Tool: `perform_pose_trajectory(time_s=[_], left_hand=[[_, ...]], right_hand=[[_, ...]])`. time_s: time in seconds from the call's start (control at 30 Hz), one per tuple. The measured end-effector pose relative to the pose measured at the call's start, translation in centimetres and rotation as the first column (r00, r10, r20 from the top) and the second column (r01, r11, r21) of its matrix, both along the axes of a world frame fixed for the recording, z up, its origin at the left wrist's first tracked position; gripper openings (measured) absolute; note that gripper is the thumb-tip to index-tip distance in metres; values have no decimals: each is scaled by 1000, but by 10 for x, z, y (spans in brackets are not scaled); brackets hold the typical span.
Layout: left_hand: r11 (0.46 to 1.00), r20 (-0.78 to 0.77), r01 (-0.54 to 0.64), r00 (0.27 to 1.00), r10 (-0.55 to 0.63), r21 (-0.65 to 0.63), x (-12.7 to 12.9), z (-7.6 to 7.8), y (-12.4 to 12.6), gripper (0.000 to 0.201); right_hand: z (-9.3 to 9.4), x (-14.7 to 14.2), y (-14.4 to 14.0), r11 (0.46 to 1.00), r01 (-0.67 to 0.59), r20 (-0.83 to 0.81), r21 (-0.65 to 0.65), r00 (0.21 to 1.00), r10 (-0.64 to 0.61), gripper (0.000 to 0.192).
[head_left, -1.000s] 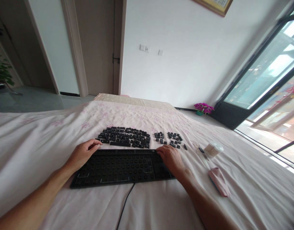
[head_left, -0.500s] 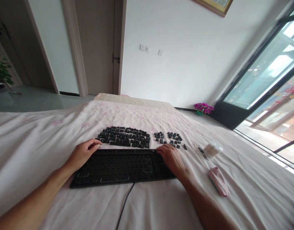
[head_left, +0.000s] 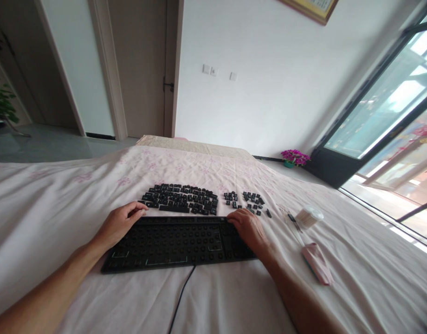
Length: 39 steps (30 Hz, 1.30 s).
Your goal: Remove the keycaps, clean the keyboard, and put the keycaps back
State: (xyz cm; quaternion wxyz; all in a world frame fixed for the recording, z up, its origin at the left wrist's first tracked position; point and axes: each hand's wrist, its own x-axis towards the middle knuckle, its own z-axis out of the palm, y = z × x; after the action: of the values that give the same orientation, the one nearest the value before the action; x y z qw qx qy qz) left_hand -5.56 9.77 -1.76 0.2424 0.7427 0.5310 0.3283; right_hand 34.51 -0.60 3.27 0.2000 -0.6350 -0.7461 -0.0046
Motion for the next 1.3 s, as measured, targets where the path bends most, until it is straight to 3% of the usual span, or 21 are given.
perform_pose_trajectory(time_s=[0.2, 0.37, 1.3], left_hand=[[1000, -12, -2, 1000, 2, -8, 1, 2, -1, 34], [1000, -6, 5, 1000, -5, -7, 1, 2, -1, 34], [1000, -16, 1, 1000, -1, -3, 1, 2, -1, 36]], right_hand=[[-3, 4, 3, 996, 91, -100, -21, 991, -93, 22], [-5, 6, 5, 995, 97, -150, -35, 984, -101, 20], [3, -2, -1, 999, -41, 128, 17, 991, 38, 24]])
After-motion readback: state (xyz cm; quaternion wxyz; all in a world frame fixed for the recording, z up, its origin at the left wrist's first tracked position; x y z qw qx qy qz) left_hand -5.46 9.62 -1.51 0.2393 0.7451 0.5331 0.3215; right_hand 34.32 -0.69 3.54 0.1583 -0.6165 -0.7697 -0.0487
